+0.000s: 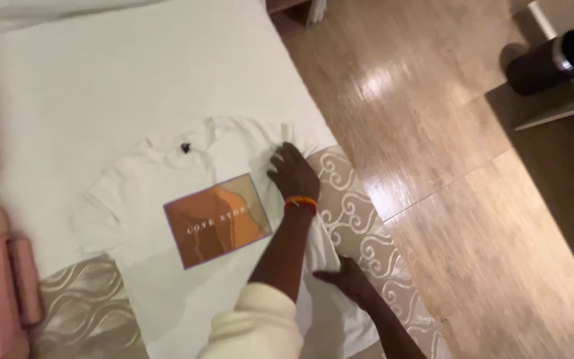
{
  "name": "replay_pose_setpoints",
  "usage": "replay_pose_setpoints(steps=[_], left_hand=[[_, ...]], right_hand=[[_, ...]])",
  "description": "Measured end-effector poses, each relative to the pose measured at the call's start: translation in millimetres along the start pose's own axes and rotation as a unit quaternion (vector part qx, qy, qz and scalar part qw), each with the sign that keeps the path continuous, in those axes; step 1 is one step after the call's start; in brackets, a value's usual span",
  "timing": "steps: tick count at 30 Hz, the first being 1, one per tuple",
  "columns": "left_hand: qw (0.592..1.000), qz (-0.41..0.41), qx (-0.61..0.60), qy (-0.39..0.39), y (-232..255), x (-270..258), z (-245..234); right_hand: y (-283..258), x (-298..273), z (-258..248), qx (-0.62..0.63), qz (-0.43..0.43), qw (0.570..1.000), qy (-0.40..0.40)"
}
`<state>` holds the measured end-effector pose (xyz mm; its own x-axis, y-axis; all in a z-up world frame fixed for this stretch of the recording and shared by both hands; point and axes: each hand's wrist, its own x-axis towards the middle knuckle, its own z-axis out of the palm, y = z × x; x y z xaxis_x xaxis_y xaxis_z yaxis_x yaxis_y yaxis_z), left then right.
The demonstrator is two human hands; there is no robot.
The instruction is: The person folds a red cloth, a pair of jeans, and a white t-shirt on a bed, then places them into a pink suitcase. The person also folds white socks and places them in the suitcase before closing it and moving it to the floor.
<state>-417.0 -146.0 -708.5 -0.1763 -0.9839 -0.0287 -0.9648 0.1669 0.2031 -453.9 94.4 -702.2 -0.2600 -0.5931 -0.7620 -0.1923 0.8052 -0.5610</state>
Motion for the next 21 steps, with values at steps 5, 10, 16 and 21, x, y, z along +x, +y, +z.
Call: replay_pose_setpoints(steps=[5,10,16,21], left_hand=[[0.956,-0.027,-0.282,0.080,-70.5,29.9,56.0],[0.585,-0.195,-0.787,-0.018,-206.6,54.0,66.8],[0.415,-0.287,-0.863,-0.031,-288.9,30.8,24.1],[0.555,-0.309,-0.767,0.091,-295.7,34.5,13.9]], right_hand=[[-27.2,-30.2,7.7,-0.166,-0.069,0.981,-0.076],[-17.8,-55.7,50.4,-0.400,-0.266,0.877,0.011],[13.9,-69.9,132.1,-0.420,-0.318,0.833,-0.169],[4.3,-60.9,135.0,-0.349,-0.297,0.837,-0.299]])
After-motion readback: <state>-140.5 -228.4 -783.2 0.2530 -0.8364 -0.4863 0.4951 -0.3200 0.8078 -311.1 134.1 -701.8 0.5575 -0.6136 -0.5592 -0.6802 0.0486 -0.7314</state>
